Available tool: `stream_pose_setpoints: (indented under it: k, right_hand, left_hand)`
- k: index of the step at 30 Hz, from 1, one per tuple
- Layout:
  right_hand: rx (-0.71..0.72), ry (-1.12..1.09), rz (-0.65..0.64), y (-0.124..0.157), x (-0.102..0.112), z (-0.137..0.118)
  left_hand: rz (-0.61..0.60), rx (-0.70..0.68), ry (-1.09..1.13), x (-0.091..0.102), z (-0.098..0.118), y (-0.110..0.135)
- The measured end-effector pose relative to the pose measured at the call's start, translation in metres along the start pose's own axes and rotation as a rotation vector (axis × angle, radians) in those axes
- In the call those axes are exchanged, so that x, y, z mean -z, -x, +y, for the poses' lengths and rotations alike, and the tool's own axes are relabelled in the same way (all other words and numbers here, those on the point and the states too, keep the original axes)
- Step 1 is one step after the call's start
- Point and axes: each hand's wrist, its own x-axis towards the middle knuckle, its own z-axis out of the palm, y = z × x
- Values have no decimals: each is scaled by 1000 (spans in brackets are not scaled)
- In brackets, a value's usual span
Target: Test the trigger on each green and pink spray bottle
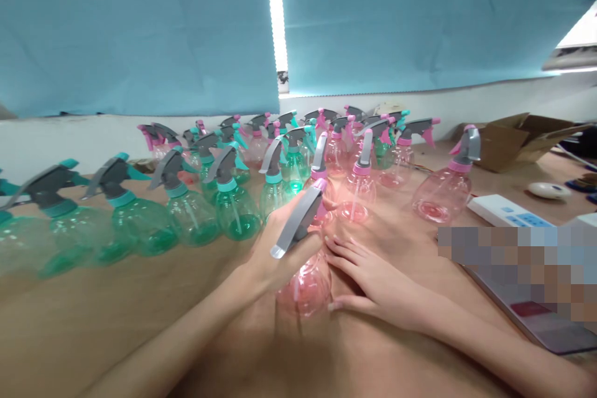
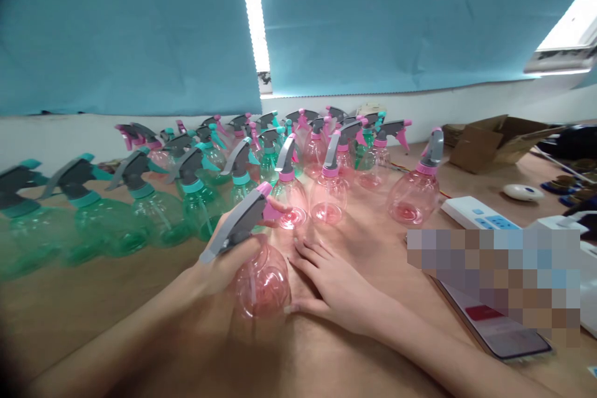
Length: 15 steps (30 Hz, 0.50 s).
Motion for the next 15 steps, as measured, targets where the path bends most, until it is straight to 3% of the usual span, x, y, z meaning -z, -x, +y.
stream_pose_setpoints:
  k: [3, 7, 15]
  right_hand:
    - [-1, -1, -5, 0, 2, 0]
    - [0, 3, -6, 1, 2, 0]
    - [21, -14, 31, 2, -2, 3]
  left_hand:
    - [-69, 4, 50, 0, -1, -1]
    - [-73, 25, 127, -3, -3, -1]
    - [19, -12, -11, -8, -5, 2]
